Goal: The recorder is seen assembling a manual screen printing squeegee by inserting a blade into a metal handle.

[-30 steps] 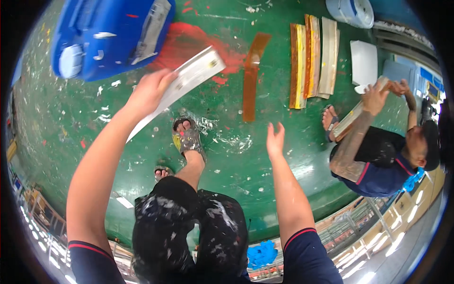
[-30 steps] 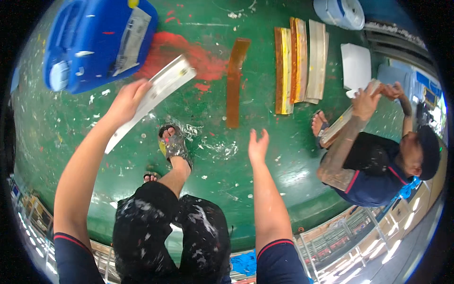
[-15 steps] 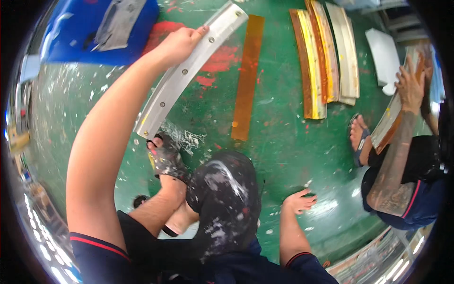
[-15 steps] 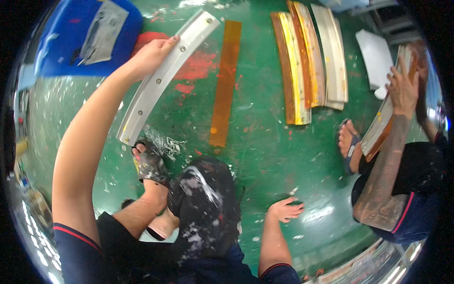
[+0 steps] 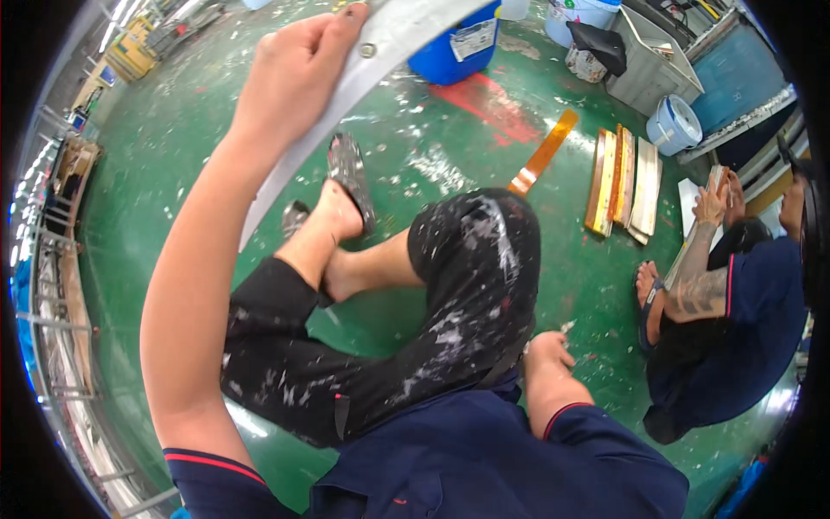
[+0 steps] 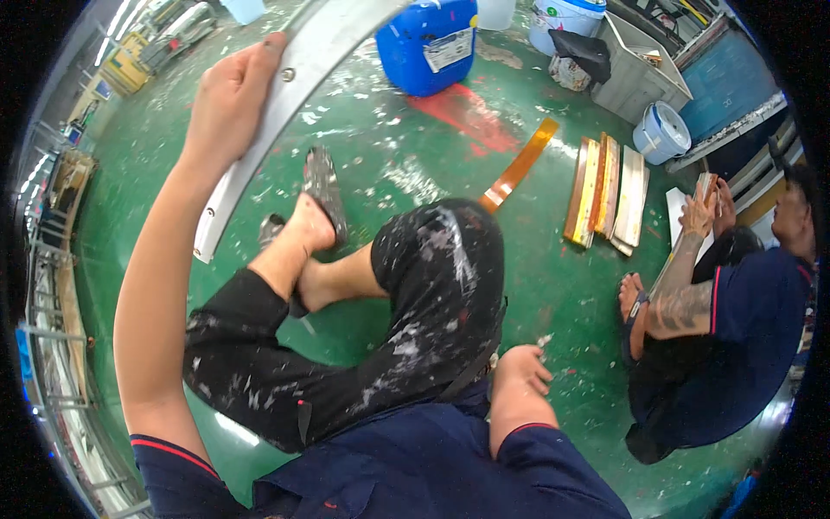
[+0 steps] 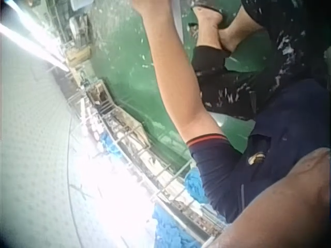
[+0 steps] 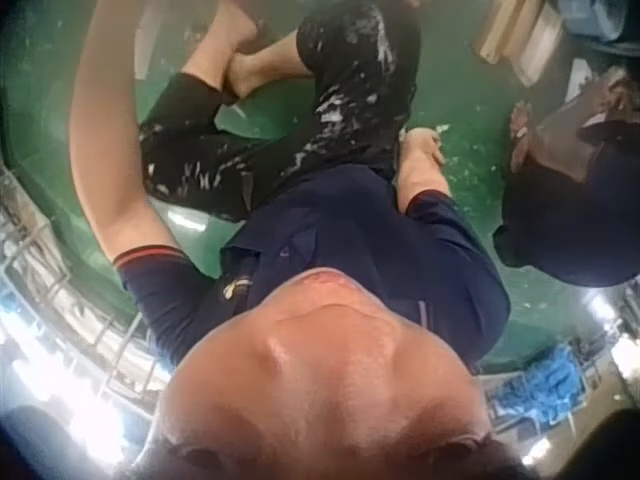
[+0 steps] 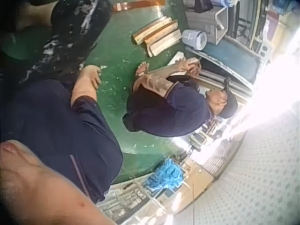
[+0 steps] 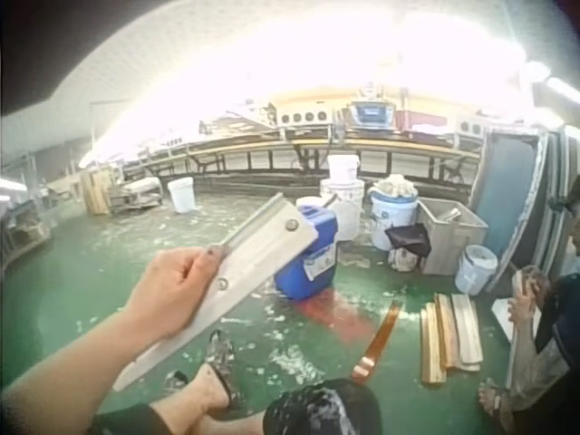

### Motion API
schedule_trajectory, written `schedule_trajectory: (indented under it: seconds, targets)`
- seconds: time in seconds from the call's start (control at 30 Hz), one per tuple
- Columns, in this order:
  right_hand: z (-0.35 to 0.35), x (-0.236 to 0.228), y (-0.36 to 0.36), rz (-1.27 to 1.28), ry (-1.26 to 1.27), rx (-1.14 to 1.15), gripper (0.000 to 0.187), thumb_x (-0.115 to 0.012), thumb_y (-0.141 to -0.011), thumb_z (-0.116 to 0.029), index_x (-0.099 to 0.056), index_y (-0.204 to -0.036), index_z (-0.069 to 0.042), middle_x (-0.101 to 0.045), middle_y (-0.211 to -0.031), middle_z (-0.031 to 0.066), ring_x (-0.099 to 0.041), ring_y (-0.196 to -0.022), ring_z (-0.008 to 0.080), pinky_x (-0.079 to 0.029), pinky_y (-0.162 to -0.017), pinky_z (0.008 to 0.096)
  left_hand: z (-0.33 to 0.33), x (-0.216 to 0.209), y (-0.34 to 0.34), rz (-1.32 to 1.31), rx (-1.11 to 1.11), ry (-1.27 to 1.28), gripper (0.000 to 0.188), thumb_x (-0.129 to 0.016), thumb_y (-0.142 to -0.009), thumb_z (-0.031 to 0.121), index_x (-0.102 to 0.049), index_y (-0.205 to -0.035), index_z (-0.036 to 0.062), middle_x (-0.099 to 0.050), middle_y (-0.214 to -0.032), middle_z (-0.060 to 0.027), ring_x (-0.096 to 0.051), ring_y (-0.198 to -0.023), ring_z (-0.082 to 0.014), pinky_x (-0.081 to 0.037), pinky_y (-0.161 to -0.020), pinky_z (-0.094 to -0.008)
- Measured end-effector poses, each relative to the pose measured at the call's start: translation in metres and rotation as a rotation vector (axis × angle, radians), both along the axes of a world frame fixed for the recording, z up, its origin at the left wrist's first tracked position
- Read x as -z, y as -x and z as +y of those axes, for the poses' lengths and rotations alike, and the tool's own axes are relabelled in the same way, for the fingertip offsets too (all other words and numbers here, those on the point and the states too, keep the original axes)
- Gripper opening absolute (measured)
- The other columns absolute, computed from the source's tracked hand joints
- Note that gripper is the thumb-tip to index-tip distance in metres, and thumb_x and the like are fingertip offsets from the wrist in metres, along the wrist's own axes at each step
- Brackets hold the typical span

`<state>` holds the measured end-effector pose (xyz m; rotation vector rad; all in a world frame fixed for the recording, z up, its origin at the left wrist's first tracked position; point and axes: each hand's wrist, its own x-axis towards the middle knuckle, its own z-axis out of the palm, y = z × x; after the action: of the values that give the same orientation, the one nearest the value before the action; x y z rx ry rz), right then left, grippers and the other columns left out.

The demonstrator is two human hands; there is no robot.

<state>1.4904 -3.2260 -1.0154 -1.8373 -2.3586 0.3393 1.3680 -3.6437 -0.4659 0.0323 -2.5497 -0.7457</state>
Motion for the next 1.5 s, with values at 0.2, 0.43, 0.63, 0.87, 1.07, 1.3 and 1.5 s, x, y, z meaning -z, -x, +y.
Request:
schedule_trajectory:
  seconds: [0.2, 0.43, 0.63, 0.87, 1.07, 1.3, 1.5]
  targets:
    - [0.021, -0.067, -0.021, 0.326, 0.268, -0.627, 0.052, -0.068, -0.091, -0.023, -0.06, -0.14, -0.011, -0.06, -0.139, 0.018, -0.052, -0.135, 0.039, -0.044, -0.111, 0.048, 0.002, -0.01, -0.139, 0.258, 0.05, 0.308, 0.05, -0.079, -0.088, 0.048, -0.071, -0.095, -0.001, -0.068, -0.069, -0.0161, -0.068, -0.061, -0.0217, -0.052, -0.062, -0.0391]
    - [-0.017, -0.097, 0.043, 0.701, 0.512, -1.386, 0.049, -0.068, -0.093, -0.013, -0.054, -0.139, -0.005, -0.062, -0.137, 0.0177, -0.06, -0.121, 0.0349, -0.047, -0.106, 0.0466, 0.003, 0.011, -0.244, 0.257, -0.121, 0.137, 0.049, -0.07, -0.098, 0.045, -0.072, -0.107, -0.003, -0.069, -0.079, -0.0058, -0.059, -0.07, -0.011, -0.049, -0.066, -0.0297]
    - [0.004, -0.053, 0.009, 0.468, 0.49, -1.574, 0.049, -0.068, -0.092, -0.012, -0.054, -0.139, -0.007, -0.062, -0.138, 0.0167, -0.058, -0.125, 0.0365, -0.047, -0.109, 0.0465, -0.033, 0.019, -0.267, 0.226, -0.343, -0.084, 0.061, -0.057, -0.105, 0.057, -0.068, -0.1, -0.0025, -0.054, -0.07, 0.0013, -0.055, -0.061, -0.0069, -0.048, -0.056, -0.0235]
    - [0.017, -0.042, -0.007, 0.403, 0.24, -1.727, 0.041, -0.069, -0.091, -0.015, -0.06, -0.13, -0.007, -0.062, -0.138, 0.0148, -0.055, -0.13, 0.0381, -0.047, -0.11, 0.0453, -0.05, 0.006, -0.236, 0.257, -0.19, -0.556, 0.059, -0.053, -0.106, 0.06, -0.064, -0.112, 0.0027, -0.067, -0.09, -0.003, -0.062, -0.061, -0.0081, -0.053, -0.055, -0.0234]
    - [0.0, -0.055, 0.09, 0.391, 0.7, -1.196, 0.033, -0.067, -0.097, -0.02, -0.063, -0.125, -0.004, -0.074, -0.119, 0.0148, -0.069, -0.113, 0.0293, -0.052, -0.101, 0.042, -0.104, 0.034, -0.184, 0.287, -0.115, -0.619, 0.054, -0.043, -0.112, 0.051, -0.051, -0.144, 0.0067, -0.062, -0.137, -0.0139, -0.068, -0.087, -0.0171, -0.058, -0.077, -0.0307]
    - [0.029, -0.166, 0.285, 0.557, 0.813, -1.381, 0.038, -0.064, -0.102, -0.029, -0.061, -0.13, -0.002, -0.074, -0.118, 0.008, -0.07, -0.106, 0.023, -0.057, -0.094, 0.0422, -0.148, 0.069, -0.141, 0.099, -0.067, -0.965, 0.068, -0.041, -0.11, 0.058, -0.041, -0.153, 0.0048, -0.058, -0.144, -0.0214, -0.07, -0.11, -0.0416, -0.057, -0.099, -0.0519]
    - [-0.052, -0.252, 0.372, 0.187, 0.452, -1.291, 0.054, -0.064, -0.1, -0.044, -0.064, -0.132, -0.001, -0.073, -0.124, 0.0165, -0.072, -0.108, 0.0299, -0.056, -0.094, 0.0419, -0.081, 0.123, -0.065, -0.17, 0.371, -1.001, 0.064, -0.058, -0.098, 0.068, -0.045, -0.118, 0.0083, -0.064, -0.102, -0.0159, -0.071, -0.09, -0.0349, -0.059, -0.088, -0.0522]
